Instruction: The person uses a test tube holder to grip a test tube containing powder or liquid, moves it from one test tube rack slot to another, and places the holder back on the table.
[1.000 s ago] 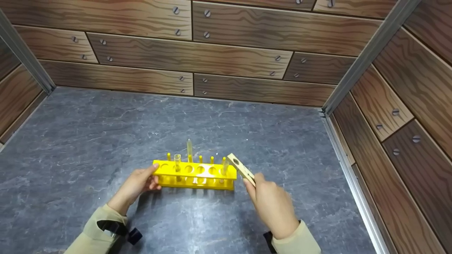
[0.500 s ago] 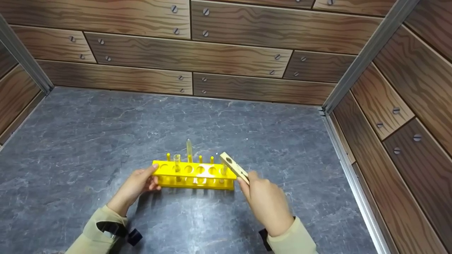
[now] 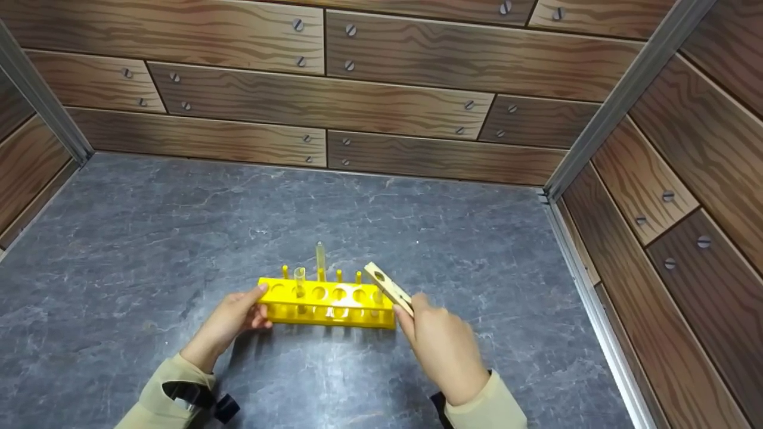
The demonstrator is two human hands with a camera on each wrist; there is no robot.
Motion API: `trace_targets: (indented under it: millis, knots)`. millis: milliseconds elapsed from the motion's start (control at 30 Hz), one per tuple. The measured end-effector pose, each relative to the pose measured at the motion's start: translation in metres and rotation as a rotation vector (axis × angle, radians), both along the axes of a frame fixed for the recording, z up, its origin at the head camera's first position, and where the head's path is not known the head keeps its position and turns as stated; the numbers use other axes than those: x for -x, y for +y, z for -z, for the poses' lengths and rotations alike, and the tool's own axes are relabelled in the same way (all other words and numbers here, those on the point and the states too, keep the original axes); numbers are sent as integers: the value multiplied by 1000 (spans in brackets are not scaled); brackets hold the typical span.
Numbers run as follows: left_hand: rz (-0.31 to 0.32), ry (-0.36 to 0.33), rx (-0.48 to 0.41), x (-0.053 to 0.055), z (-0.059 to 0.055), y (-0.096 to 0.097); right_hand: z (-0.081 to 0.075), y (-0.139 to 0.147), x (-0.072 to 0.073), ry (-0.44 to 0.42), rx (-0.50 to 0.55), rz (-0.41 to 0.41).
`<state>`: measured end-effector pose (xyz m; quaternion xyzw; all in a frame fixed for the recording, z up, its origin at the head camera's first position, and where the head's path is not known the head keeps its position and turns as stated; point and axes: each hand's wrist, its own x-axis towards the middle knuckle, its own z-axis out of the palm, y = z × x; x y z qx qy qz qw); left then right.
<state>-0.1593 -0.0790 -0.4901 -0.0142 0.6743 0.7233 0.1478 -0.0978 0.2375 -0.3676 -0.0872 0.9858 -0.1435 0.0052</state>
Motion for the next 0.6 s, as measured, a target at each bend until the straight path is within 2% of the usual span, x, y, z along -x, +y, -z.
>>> trace_targets:
  millis: [167,433,600]
  knots:
    - [13,-8,-7,-1,-4,0,-1,-2,0,-5,6,5]
    - [20,6,0,-9,-33,2,-2,-4,3,-9,2,-5]
    - [14,10,5,-11,-36,2,-3,-6,5,-23,3,-8]
